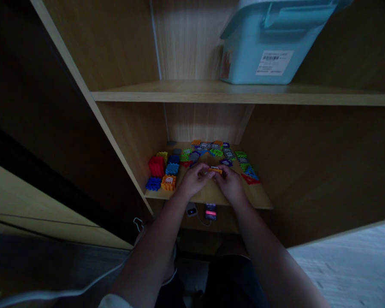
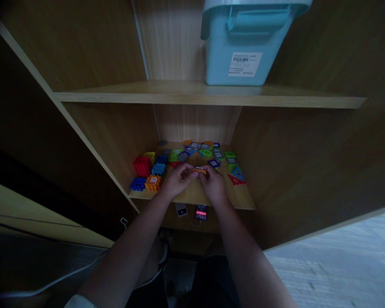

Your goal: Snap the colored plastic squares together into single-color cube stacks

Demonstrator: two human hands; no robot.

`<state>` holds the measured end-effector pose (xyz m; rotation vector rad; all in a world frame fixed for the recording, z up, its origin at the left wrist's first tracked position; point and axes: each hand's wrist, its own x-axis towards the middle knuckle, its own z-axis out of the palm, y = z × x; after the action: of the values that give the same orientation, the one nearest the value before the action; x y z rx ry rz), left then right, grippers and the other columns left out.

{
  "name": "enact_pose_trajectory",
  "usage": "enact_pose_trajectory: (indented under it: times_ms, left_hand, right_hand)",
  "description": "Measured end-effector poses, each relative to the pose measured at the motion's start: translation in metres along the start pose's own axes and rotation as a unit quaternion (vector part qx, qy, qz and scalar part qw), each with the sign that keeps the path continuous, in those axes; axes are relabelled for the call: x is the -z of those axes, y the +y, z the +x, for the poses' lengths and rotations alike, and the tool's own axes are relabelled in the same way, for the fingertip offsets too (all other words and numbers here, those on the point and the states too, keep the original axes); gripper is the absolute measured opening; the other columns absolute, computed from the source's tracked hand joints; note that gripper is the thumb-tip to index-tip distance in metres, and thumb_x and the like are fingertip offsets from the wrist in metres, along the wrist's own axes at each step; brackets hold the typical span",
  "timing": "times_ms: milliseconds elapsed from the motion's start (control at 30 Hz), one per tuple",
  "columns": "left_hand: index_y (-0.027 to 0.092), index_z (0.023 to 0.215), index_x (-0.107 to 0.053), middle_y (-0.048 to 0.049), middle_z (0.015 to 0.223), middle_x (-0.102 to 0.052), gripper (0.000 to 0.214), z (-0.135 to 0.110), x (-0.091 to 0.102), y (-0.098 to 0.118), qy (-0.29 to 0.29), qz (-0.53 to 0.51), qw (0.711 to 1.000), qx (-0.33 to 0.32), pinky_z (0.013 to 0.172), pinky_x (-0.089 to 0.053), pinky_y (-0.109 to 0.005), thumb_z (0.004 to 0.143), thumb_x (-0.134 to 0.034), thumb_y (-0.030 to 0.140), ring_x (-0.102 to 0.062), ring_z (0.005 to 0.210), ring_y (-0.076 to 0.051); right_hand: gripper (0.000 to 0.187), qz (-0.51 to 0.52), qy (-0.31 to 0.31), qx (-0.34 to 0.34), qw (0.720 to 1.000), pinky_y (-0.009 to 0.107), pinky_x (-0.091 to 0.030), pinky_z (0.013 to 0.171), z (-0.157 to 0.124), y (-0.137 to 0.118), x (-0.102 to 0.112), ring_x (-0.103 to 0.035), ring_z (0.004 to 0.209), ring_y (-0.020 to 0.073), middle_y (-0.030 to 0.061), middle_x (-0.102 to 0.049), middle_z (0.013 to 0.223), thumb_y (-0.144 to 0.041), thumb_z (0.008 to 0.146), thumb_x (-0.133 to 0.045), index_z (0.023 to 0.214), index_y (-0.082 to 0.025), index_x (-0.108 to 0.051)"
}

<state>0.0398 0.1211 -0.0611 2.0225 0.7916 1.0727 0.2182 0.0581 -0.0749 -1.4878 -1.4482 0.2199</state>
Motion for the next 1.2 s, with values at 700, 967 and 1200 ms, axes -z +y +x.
enact_pose_trajectory:
  times_ms: [700, 967, 1200]
  left_hand:
    - [0.021, 0.093, -0.068, -0.0006, 0.086, -0.073, 0.022, 0.002, -0.001, -0.008, 0.012, 0.013, 1.000, 0.010, 0.077, -0.051, -0.028, 0.103, -0.060, 0.038, -0.067, 0.080, -0.017]
    - [0.020, 0.086, -0.065, 0.0002, 0.080, -0.070, 0.035, 0.003, -0.002, -0.008, 0.002, -0.013, 1.000, 0.016, 0.073, -0.050, -0.028, 0.105, -0.057, 0.047, -0.065, 0.076, -0.017]
    - [0.021, 0.102, -0.072, -0.0044, 0.101, -0.078, 0.036, -0.001, 0.002, 0.001, -0.023, -0.064, 0.998, -0.009, 0.089, -0.056, -0.031, 0.108, -0.051, 0.049, -0.071, 0.097, -0.021]
  right_hand:
    - [0.042, -0.020, 0.027, 0.096, 0.995, 0.045, -0.061, 0.097, -0.003, -0.010, 0.000, -0.071, 0.111, 0.0284, 0.0145, -0.070, 0.131, -0.046, 0.099, -0.070, 0.134, -0.024, -0.064]
    - [0.044, -0.108, 0.005, 0.160, 0.981, 0.055, -0.054, 0.113, -0.008, -0.012, -0.005, -0.065, 0.128, 0.0350, 0.0165, -0.068, 0.136, -0.030, 0.097, -0.069, 0.140, -0.022, -0.063]
    - [0.033, -0.063, 0.036, 0.142, 0.987, 0.050, -0.057, 0.107, -0.005, -0.016, 0.004, -0.067, 0.123, 0.0319, 0.0154, -0.069, 0.131, -0.036, 0.098, -0.069, 0.128, -0.023, -0.067]
